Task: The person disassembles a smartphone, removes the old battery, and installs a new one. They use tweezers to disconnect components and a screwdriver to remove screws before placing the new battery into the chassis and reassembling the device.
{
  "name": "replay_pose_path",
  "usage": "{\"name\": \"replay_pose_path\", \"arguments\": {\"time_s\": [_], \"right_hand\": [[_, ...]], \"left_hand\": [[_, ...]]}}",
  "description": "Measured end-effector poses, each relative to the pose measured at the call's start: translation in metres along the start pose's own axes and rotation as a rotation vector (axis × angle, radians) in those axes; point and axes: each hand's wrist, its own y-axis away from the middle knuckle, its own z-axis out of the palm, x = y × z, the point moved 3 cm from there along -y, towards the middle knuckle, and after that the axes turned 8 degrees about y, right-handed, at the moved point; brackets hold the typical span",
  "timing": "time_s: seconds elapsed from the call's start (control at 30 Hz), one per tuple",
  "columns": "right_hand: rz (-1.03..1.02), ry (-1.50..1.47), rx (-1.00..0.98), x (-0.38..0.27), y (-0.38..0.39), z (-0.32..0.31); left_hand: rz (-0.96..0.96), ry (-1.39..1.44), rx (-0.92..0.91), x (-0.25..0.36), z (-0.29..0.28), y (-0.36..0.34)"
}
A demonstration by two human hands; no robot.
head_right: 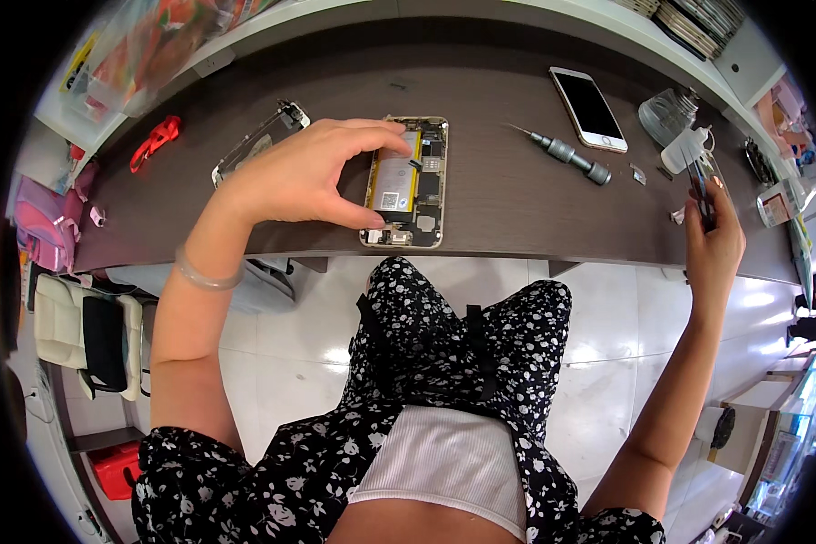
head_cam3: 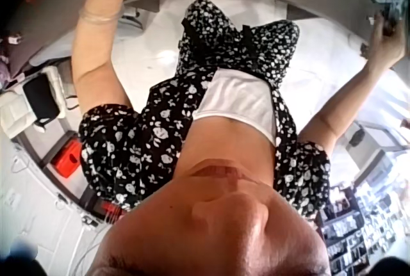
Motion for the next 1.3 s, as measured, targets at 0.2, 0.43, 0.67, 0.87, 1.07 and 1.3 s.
{"name": "replay_pose_path", "arguments": {"time_s": [0.2, 0.43, 0.67, 0.87, 1.07, 1.3], "right_hand": [[-0.231, -0.180, -0.198, -0.102, 0.021, -0.001], [-0.533, -0.201, -0.461, -0.174, 0.036, 0.005], [-0.670, -0.128, -0.493, -0.199, 0.039, 0.014], [-0.673, -0.083, -0.555, -0.204, 0.039, 0.020], [-0.695, -0.021, -0.569, -0.211, 0.039, 0.017], [-0.753, 0.050, -0.559, -0.217, 0.040, 0.014]], "left_hand": [[-0.023, -0.012, 0.031, 0.009, 0.005, 0.004], [0.038, -0.030, 0.063, 0.007, 0.005, 0.004], [0.022, -0.162, -0.028, 0.009, 0.003, -0.012], [0.055, -0.219, -0.061, 0.017, 0.002, -0.019], [0.158, -0.236, -0.007, 0.024, 0.001, -0.015], [0.210, -0.276, -0.022, 0.026, 0.005, -0.014]]}}
